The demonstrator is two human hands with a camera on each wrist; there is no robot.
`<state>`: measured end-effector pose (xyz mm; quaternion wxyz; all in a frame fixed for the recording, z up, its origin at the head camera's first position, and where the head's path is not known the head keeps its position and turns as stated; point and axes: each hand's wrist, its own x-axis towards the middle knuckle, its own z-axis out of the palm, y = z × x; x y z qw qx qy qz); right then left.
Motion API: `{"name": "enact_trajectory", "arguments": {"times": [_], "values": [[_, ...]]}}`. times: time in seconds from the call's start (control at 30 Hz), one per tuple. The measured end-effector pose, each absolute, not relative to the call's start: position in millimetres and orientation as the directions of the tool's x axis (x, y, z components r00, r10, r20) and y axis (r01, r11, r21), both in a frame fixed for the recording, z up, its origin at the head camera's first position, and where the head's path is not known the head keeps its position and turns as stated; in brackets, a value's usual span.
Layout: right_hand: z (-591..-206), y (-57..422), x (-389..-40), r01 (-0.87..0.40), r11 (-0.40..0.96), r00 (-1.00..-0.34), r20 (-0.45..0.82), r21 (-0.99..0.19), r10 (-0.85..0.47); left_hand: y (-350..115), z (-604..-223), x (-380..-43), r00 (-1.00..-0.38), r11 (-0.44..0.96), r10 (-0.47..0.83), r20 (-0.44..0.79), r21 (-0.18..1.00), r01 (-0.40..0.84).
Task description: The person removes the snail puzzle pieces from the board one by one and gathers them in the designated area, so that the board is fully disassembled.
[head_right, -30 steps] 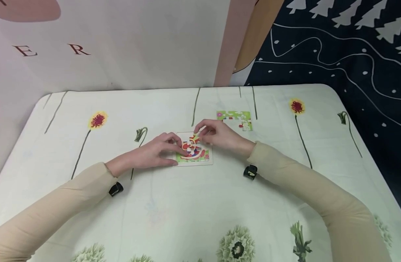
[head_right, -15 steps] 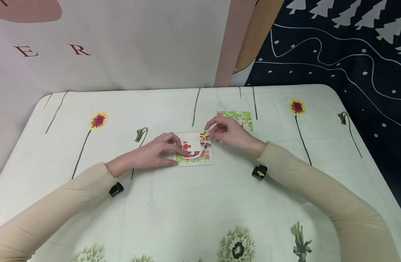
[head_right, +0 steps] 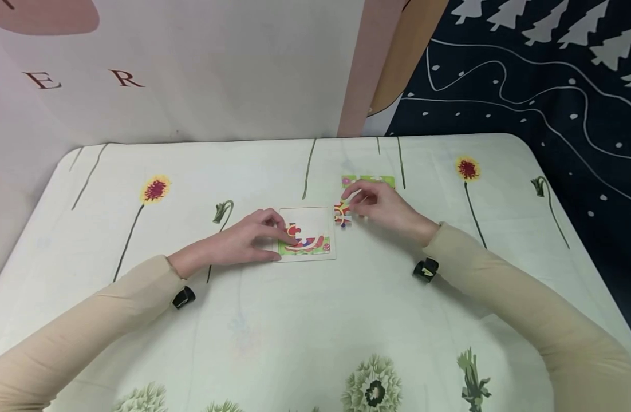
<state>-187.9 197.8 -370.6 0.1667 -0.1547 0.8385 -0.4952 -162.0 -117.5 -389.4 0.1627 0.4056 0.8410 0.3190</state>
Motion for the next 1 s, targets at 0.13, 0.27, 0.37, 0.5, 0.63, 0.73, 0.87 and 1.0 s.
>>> {"name": "enact_trajectory", "arguments": {"times": [0.13, 0.27, 0.37, 0.5, 0.63, 0.73, 0.87, 1.0], "values": [[-367.5, 202.7, -188.4, -0.101, 0.477, -0.906, -0.118, -0.873, -0.407, -117.5, -390.6, -161.9, -0.620, 0.467, 0.785, -0.015, 0.671, 0.576], [-366.3, 208.3, -189.6, -0.102, 0.495, -0.912, -0.117, -0.863, -0.393, -117.5, -390.2, -161.6, -0.619, 0.468, 0.785, -0.015, 0.669, 0.578], [-364.6, 212.4, -190.7, -0.104, 0.512, -0.918, -0.115, -0.853, -0.379, -117.6, -389.3, -161.2, -0.619, 0.468, 0.785, -0.014, 0.668, 0.579], [-363.3, 217.4, -193.1, -0.101, 0.542, -0.930, -0.114, -0.834, -0.349, -117.7, -389.6, -161.3, -0.619, 0.472, 0.785, -0.017, 0.664, 0.580], [-365.9, 223.2, -197.5, -0.090, 0.564, -0.941, -0.115, -0.821, -0.318, -117.5, -390.3, -161.5, -0.616, 0.470, 0.788, -0.016, 0.662, 0.584], [-369.2, 227.2, -200.4, -0.090, 0.581, -0.944, -0.117, -0.809, -0.308, -117.3, -390.3, -161.7, -0.616, 0.471, 0.788, -0.019, 0.662, 0.583], [-372.6, 230.4, -203.6, -0.079, 0.598, -0.951, -0.120, -0.797, -0.286, -117.3, -390.2, -161.8, -0.615, 0.471, 0.788, -0.019, 0.661, 0.584], [-372.8, 232.8, -205.7, -0.072, 0.612, -0.950, -0.133, -0.788, -0.282, -117.3, -389.5, -161.5, -0.617, 0.473, 0.787, -0.019, 0.661, 0.582]]}}
